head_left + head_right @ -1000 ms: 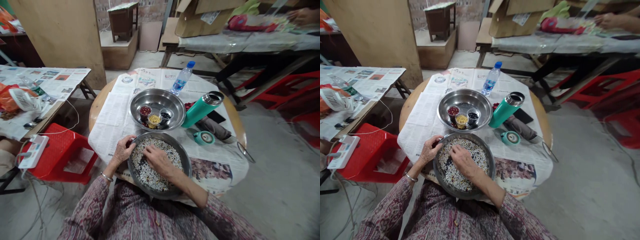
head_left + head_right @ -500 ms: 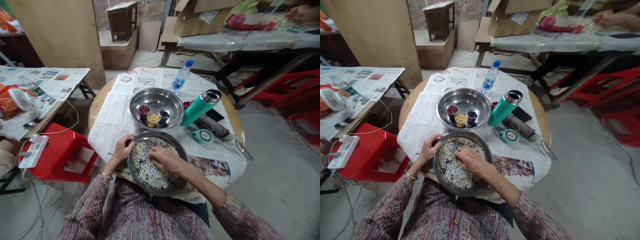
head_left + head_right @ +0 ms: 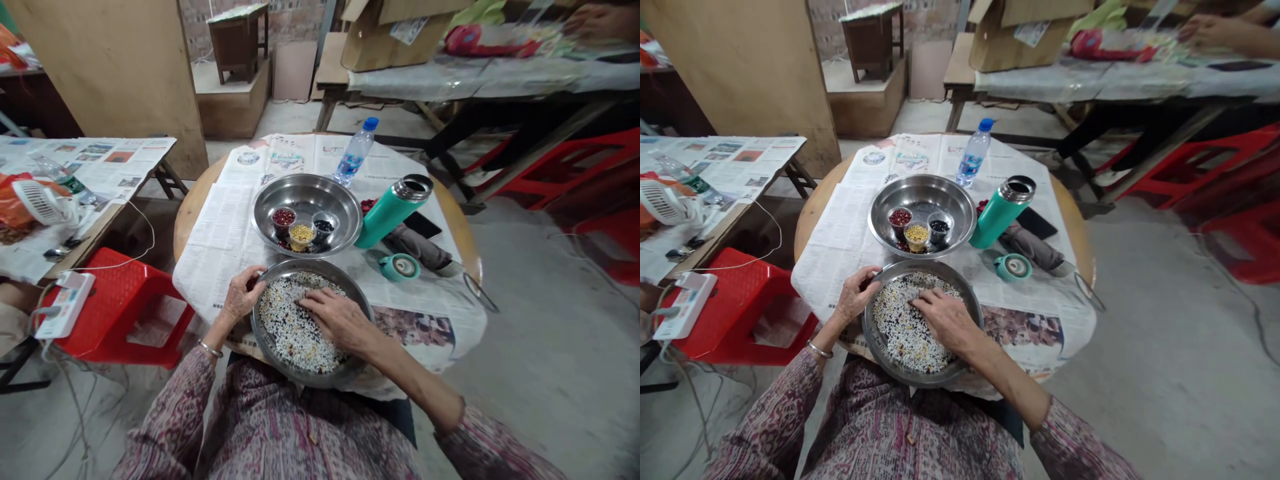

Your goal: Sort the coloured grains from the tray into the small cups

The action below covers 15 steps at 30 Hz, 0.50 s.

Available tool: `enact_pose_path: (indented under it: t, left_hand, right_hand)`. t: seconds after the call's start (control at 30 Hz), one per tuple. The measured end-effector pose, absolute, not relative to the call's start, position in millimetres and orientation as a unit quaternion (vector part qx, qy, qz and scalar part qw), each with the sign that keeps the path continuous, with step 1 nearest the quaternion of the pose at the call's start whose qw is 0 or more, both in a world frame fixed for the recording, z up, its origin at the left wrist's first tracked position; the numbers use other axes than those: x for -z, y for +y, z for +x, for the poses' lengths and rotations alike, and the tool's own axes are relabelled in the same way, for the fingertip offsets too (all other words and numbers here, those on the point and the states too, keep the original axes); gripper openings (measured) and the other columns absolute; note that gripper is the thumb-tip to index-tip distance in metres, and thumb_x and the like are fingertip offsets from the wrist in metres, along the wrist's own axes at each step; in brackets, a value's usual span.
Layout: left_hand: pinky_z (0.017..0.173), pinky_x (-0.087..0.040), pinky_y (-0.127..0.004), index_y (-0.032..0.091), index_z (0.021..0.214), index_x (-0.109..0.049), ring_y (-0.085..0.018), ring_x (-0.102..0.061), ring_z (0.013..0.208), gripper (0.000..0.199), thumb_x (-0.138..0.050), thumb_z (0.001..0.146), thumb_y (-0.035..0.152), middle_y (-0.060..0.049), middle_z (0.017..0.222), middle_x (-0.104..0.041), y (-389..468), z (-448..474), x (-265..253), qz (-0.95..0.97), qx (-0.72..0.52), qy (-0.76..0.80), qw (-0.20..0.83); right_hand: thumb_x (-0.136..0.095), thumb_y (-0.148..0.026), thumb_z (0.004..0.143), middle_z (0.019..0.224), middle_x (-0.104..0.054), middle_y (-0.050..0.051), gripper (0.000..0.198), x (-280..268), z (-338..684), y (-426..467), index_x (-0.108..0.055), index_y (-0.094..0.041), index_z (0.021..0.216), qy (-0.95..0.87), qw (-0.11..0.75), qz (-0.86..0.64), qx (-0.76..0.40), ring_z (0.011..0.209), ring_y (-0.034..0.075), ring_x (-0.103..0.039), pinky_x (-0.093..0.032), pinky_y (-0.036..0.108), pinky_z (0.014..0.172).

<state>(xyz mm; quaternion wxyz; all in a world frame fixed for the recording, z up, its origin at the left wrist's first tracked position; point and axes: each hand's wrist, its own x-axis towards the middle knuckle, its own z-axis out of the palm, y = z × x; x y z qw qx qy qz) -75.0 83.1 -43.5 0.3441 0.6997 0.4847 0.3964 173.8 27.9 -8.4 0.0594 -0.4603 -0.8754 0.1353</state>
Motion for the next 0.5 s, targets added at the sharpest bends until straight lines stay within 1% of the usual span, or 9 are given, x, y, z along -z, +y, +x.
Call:
enact_pose_path:
  t: [0.07,0.13,0.2,0.23,0.27,0.37,0.43,0.5]
  left_hand:
    - [0.058,-0.033,-0.022,0.016,0.107,-0.064,-0.009,-0.039,0.057,0.024,-0.057,0.084,0.022,0.006,0.066,-0.047,83,-75,43,0.699,-0.395,0.487,0.343]
    - [0.059,-0.034,-0.022,0.017,0.107,-0.064,-0.010,-0.041,0.059,0.024,-0.058,0.084,0.022,0.005,0.067,-0.048,83,-75,44,0.699,-0.394,0.488,0.343]
    - [0.060,-0.036,-0.022,0.017,0.107,-0.064,-0.010,-0.042,0.060,0.025,-0.058,0.084,0.023,0.005,0.069,-0.049,83,-75,44,0.699,-0.394,0.488,0.344]
    - [0.060,-0.036,-0.022,0.017,0.107,-0.064,-0.010,-0.043,0.060,0.025,-0.058,0.083,0.023,0.005,0.069,-0.050,83,-75,44,0.699,-0.394,0.487,0.345]
    - [0.060,-0.035,-0.022,0.017,0.107,-0.064,-0.010,-0.042,0.060,0.025,-0.058,0.083,0.023,0.005,0.069,-0.049,83,-75,44,0.699,-0.394,0.487,0.345]
    - [0.059,-0.034,-0.022,0.016,0.106,-0.064,-0.010,-0.041,0.058,0.024,-0.057,0.084,0.022,0.005,0.067,-0.048,83,-75,43,0.700,-0.393,0.487,0.344]
    - [0.059,-0.035,-0.022,0.016,0.105,-0.064,-0.010,-0.041,0.058,0.024,-0.056,0.084,0.021,0.006,0.066,-0.047,83,-75,43,0.699,-0.395,0.486,0.345]
    - [0.059,-0.035,-0.022,0.017,0.106,-0.064,-0.010,-0.040,0.058,0.024,-0.056,0.083,0.021,0.006,0.065,-0.046,83,-74,43,0.698,-0.396,0.487,0.344]
  right_hand:
    - [-0.048,-0.016,0.094,0.122,-0.064,0.013,0.033,10,171,37,-0.063,-0.019,0.123,-0.838,0.087,-0.529,-0.102,0.111,0.027,-0.056,-0.051,0.040,0.089]
    - [-0.052,-0.029,0.095,0.120,-0.063,0.015,0.033,13,167,40,-0.062,-0.017,0.124,-0.798,0.099,-0.588,-0.086,0.112,0.030,-0.055,-0.052,0.043,0.088]
    - [-0.057,-0.039,0.093,0.120,-0.061,0.016,0.040,16,159,38,-0.060,-0.016,0.125,-0.785,0.111,-0.602,-0.094,0.114,0.032,-0.054,-0.052,0.044,0.088]
    - [-0.060,-0.040,0.092,0.120,-0.060,0.016,0.041,18,154,36,-0.059,-0.016,0.125,-0.791,0.120,-0.591,-0.106,0.114,0.031,-0.054,-0.052,0.044,0.089]
    - [-0.061,-0.037,0.091,0.119,-0.060,0.014,0.038,21,148,34,-0.059,-0.017,0.123,-0.801,0.130,-0.572,-0.123,0.112,0.029,-0.055,-0.051,0.042,0.089]
    - [-0.056,-0.017,0.091,0.104,-0.062,0.008,0.019,26,129,29,-0.064,-0.019,0.108,-0.825,0.139,-0.515,-0.188,0.096,0.020,-0.060,-0.050,0.033,0.086]
    - [-0.051,-0.007,0.089,0.096,-0.062,0.005,0.021,27,118,27,-0.065,-0.018,0.099,-0.834,0.134,-0.486,-0.225,0.088,0.016,-0.060,-0.048,0.028,0.083]
    - [-0.050,-0.003,0.088,0.095,-0.063,0.005,0.022,25,108,26,-0.065,-0.018,0.096,-0.853,0.131,-0.445,-0.239,0.089,0.016,-0.059,-0.047,0.027,0.082]
